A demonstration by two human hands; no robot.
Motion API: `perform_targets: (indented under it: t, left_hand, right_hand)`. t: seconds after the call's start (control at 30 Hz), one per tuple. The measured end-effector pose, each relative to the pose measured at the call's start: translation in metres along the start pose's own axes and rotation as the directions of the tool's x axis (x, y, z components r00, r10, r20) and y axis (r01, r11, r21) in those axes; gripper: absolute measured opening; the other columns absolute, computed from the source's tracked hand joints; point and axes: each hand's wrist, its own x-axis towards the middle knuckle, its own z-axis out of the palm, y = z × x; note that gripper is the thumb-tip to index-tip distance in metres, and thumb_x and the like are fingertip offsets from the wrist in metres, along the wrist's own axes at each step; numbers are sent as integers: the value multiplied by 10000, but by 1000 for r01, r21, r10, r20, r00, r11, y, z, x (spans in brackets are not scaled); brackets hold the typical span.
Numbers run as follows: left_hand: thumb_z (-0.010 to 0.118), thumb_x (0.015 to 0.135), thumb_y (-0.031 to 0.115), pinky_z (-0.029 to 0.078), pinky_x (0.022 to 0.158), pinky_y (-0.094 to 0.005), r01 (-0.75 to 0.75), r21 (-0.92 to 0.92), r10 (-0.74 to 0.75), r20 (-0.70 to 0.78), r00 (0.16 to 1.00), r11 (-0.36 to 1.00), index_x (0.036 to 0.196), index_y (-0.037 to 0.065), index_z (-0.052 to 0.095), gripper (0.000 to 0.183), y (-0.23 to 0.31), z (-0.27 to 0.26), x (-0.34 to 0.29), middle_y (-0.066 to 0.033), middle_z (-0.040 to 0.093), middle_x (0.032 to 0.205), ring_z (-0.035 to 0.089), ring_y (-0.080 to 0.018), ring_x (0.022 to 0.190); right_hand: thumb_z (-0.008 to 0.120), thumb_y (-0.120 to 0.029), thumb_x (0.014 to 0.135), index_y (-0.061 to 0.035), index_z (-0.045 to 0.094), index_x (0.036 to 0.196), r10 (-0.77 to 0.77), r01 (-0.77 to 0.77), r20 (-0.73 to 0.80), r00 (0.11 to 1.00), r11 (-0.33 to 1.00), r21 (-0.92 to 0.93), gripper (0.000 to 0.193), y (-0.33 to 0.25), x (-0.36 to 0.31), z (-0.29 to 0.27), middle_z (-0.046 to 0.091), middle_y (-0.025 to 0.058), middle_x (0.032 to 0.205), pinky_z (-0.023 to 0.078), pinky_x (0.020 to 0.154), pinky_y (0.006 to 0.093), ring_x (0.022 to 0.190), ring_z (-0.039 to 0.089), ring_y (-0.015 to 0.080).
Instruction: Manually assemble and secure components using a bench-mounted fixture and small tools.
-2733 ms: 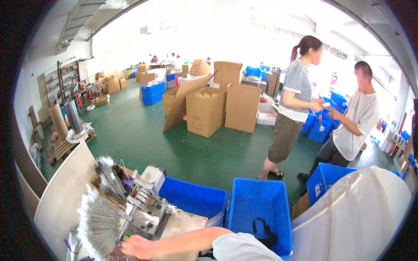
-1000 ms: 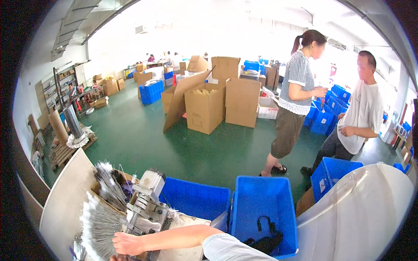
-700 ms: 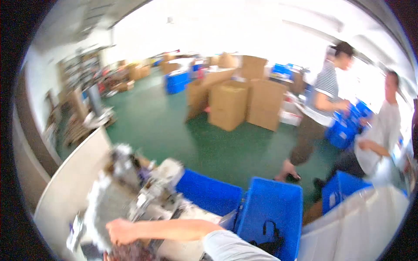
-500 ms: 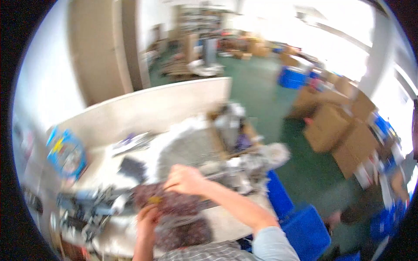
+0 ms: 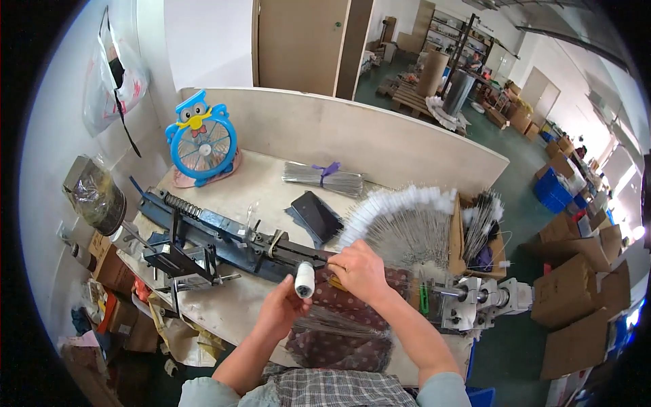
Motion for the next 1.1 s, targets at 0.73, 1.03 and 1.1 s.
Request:
perform_targets:
  t: [0.73, 1.03, 1.1]
  left_hand:
    - [576, 801, 219, 458, 539, -293, -108, -45, 102, -127, 987, 993, 806, 16, 601, 204, -48, 47, 31, -27, 590, 658, 568, -161, 581]
    - [726, 687, 286, 464, 603, -325, -78, 979, 263, 27, 964, 187, 889, -39, 518, 435, -29, 0, 35, -143, 584, 721, 576, -192, 654]
    - [681, 771, 311, 474, 623, -288, -261, 758, 338, 56, 939, 598, 916, -4, 515, 384, -25, -22, 30, -75, 585, 800, 588, -155, 721]
  right_hand:
    - [646, -57, 707, -73, 654, 815, -2, 6, -68, 998, 998, 58, 109, 7, -57, -29, 622, 34, 757, 472, 576, 299, 660, 586, 218]
    - [640, -171, 735, -77, 629, 869, 26, -17, 182, 983, 999, -49, 164, 23, -60, 29, 568, 49, 775, 480, 588, 351, 733, 596, 239]
    - [649, -172, 724, -79, 619, 833, 6, -6, 180, 984, 1000, 0, 147, 19, -60, 18, 560, 54, 767, 480, 584, 343, 725, 595, 236]
